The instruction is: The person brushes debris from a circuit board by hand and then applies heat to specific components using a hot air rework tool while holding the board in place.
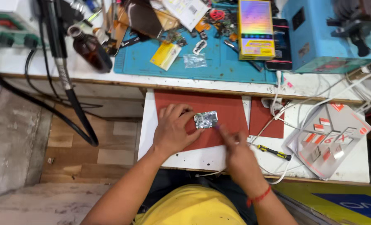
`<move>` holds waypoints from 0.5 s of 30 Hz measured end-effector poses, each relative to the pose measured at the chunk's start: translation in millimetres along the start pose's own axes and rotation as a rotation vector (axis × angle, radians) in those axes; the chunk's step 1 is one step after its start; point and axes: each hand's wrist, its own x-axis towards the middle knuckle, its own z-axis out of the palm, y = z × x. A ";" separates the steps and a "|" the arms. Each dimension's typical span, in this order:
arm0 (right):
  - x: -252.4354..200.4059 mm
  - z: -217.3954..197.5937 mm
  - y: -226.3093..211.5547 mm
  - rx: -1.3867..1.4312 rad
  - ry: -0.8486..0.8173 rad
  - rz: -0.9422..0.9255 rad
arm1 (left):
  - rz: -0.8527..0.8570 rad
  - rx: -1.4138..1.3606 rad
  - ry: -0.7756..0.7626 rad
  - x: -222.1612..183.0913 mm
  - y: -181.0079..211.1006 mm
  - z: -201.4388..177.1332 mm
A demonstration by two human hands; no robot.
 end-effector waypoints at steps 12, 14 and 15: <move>8.4 -3.9 -18.6 -0.177 -0.173 -0.072 | -0.004 0.026 -0.006 0.1 -0.8 0.3; 20.5 -7.1 -15.0 -0.156 -0.026 0.017 | 0.003 0.049 -0.031 3.3 -3.5 -1.2; 23.0 -7.6 -12.1 -0.151 0.040 0.066 | 0.000 0.054 -0.046 2.1 -4.0 0.5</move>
